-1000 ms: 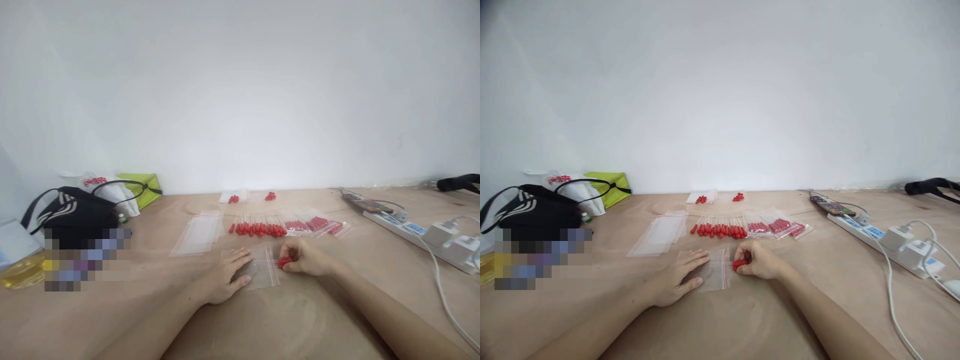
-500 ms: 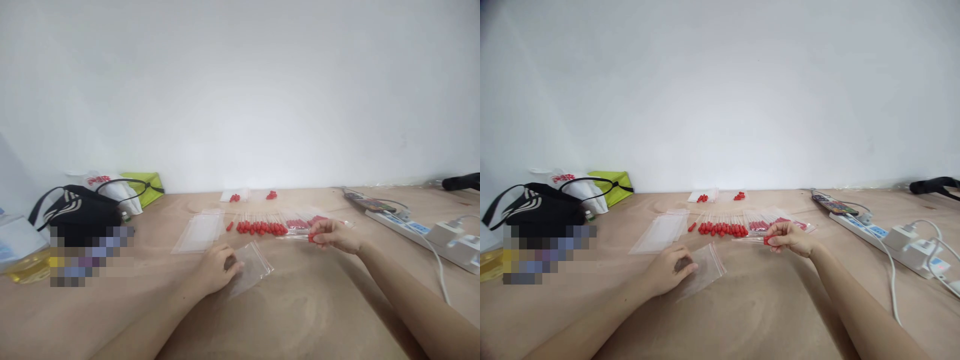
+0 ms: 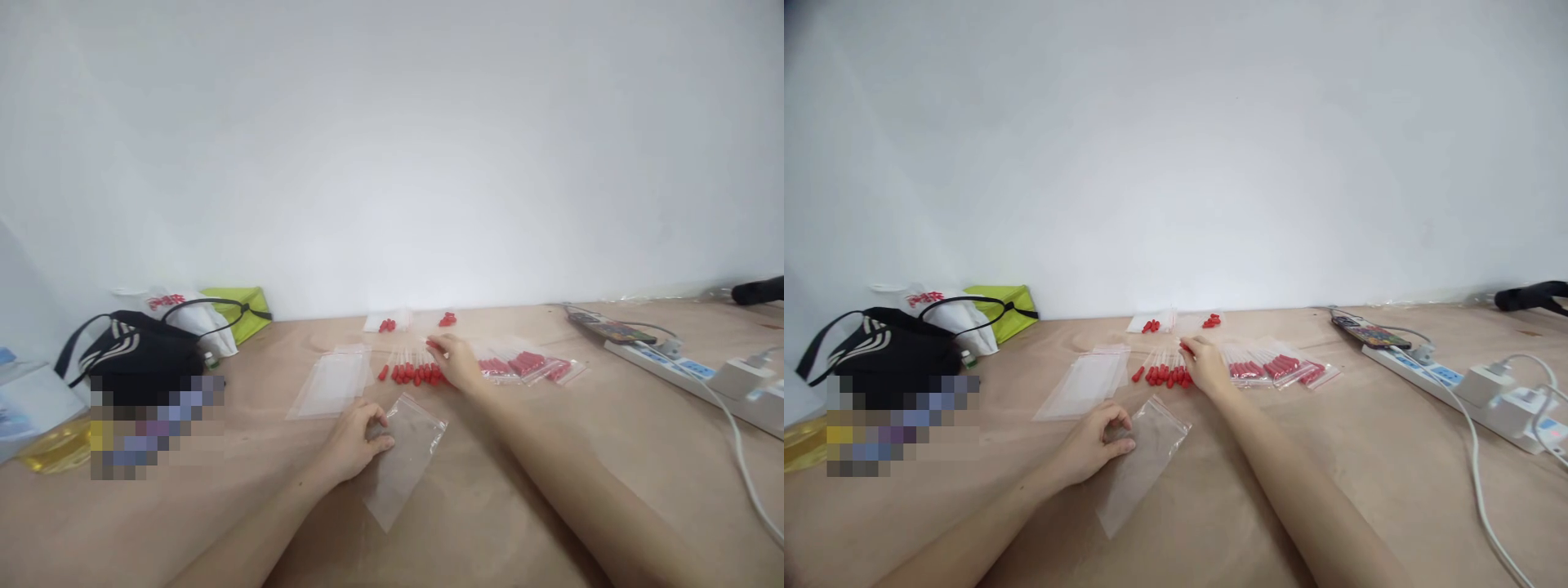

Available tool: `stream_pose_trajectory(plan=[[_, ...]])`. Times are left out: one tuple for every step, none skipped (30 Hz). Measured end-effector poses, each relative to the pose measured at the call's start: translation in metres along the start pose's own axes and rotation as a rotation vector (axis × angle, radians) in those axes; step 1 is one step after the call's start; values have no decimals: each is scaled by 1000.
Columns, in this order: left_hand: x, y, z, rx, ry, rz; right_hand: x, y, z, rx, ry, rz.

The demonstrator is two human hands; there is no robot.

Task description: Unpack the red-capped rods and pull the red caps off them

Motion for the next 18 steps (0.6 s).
stream_pose_trajectory(plan=[[-1, 0, 0, -3, 2, 2, -5, -8, -2, -36, 23, 51], [-2, 0, 1, -4, 1, 3, -9, -15, -3, -72, 40, 102], [-2, 0, 1, -5, -11, 5, -13, -21, -3, -109, 54, 152], [-1, 0, 1, -3, -33, 11, -15, -27, -4, -145, 65, 201], [0, 0, 1, -1, -64, 20, -17, -32, -4, -180, 73, 249], [1, 0, 1, -1, -101, 31, -18, -37, -4, -213, 81, 294], [3, -1, 2, -4, -143, 45, -18, -40, -3, -243, 89, 337], [5, -2, 2, -14, -183, 56, -19, -43, -2, -270, 98, 376], [7, -3, 3, -28, -217, 60, -19, -44, -1, -294, 107, 412], [8, -5, 3, -45, -243, 55, -20, -44, 1, -313, 117, 443], [9, -8, 3, -62, -261, 41, -21, -43, 4, -328, 128, 471], [9, -10, 3, -77, -270, 20, -23, -41, 7, -337, 139, 494], [9, -13, 3, -87, -267, -4, -25, -38, 11, -343, 147, 513], [9, -15, 2, -95, -253, -28, -26, -33, 15, -340, 152, 531], [8, -16, 1, -103, -233, -46, -27, -28, 20, -329, 155, 547], [7, -17, 0, -112, -211, -57, -27, -22, 26, -311, 158, 560], [6, -17, 0, -122, -191, -60, -26, -15, 33, -275, 163, 572], [6, -17, -1, -130, -177, -54, -25, -8, 41, -232, 175, 573]])
Point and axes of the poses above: each hand's wrist, its own z-axis away from the middle knuckle, its own y-axis out of the back of the hand, x = y × z, the point moved 4 cm from there along -z, towards the middle knuckle, and after that the axes turned 2 degrees about -z, right-handed, at the moved point
